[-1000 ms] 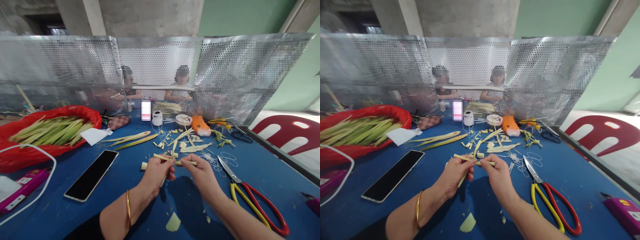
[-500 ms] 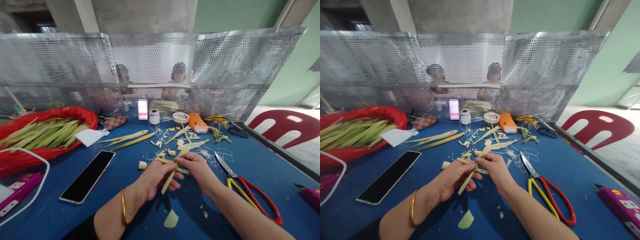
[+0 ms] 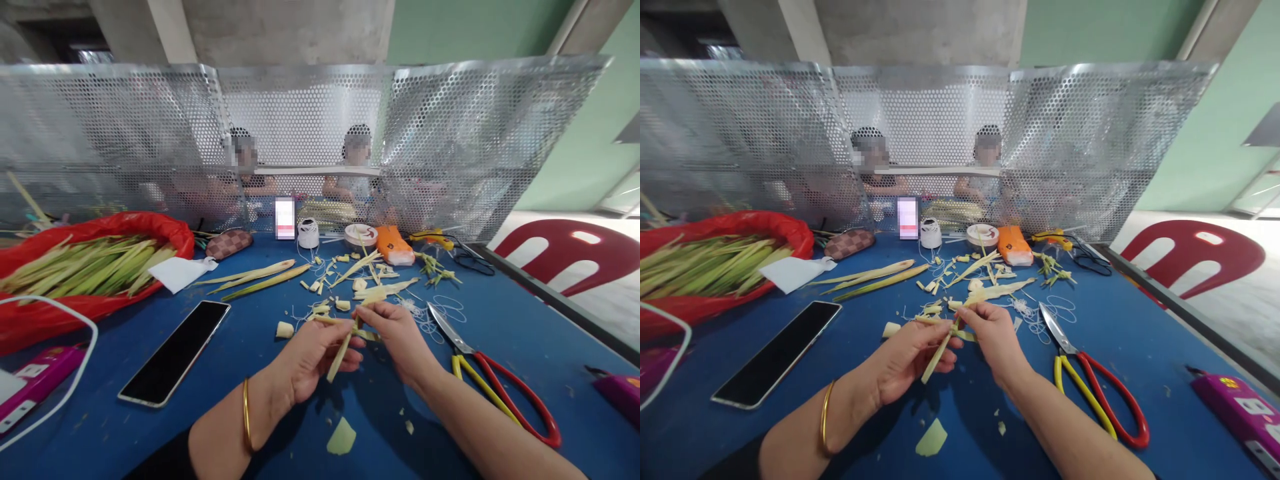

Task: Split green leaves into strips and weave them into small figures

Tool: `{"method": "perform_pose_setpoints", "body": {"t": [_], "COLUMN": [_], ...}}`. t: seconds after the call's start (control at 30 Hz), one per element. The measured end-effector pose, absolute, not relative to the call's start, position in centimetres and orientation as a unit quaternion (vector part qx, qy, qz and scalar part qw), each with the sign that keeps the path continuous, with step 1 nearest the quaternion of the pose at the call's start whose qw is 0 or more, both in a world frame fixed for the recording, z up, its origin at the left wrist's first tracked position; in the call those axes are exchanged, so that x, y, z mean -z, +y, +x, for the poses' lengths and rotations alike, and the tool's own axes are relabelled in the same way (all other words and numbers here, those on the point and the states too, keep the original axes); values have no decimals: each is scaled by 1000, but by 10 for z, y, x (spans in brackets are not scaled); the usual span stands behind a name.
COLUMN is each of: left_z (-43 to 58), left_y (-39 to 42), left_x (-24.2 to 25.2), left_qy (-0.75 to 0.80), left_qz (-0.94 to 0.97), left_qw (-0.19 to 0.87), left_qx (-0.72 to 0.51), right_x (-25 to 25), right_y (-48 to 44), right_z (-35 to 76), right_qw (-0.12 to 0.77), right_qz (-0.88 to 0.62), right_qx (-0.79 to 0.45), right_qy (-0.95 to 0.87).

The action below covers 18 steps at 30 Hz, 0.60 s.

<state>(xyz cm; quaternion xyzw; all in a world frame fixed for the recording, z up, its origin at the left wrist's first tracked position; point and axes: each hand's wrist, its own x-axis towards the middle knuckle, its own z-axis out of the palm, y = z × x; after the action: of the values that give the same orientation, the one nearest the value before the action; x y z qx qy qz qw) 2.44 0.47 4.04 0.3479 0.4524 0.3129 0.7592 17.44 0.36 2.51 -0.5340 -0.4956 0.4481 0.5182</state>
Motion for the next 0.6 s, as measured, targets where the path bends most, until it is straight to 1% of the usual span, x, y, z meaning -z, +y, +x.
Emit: {"method": "perform_pose_setpoints", "body": {"t": [0.07,0.13,0.2,0.23,0.27,0.3,0.37,0.43,0.47,0.6], "left_z": [25,25,26,27,28,28,30,31,31,32], "left_y": [7,9,8,7,6,5,2,-1,-2,-5], "left_x": [-40,-40,-39,-38,-37,-36,-33,-32,-32,-35], "left_qy": [463,474,482,487,492,496,499,497,495,473], "left_qz": [346,367,406,429,454,481,529,558,566,567], "left_qw": [749,727,700,686,672,657,628,610,605,624], "left_qx": [-324,-335,-335,-328,-317,-304,-278,-264,-262,-254], "right_x": [-28,-32,-37,-39,-40,-41,-40,-37,-36,-30], "right_y": [5,3,0,-1,-2,-2,-2,-1,-1,-6], "right_z": [180,185,187,187,187,186,183,179,178,173], "right_qw": [463,413,398,404,413,419,414,405,406,449], "right_qz": [-577,-631,-636,-616,-585,-552,-502,-476,-474,-484], "right_qx": [-377,-235,-81,-32,-13,-25,-110,-198,-219,-186], "right_qy": [-557,-614,-656,-676,-697,-720,-751,-755,-750,-728]}}
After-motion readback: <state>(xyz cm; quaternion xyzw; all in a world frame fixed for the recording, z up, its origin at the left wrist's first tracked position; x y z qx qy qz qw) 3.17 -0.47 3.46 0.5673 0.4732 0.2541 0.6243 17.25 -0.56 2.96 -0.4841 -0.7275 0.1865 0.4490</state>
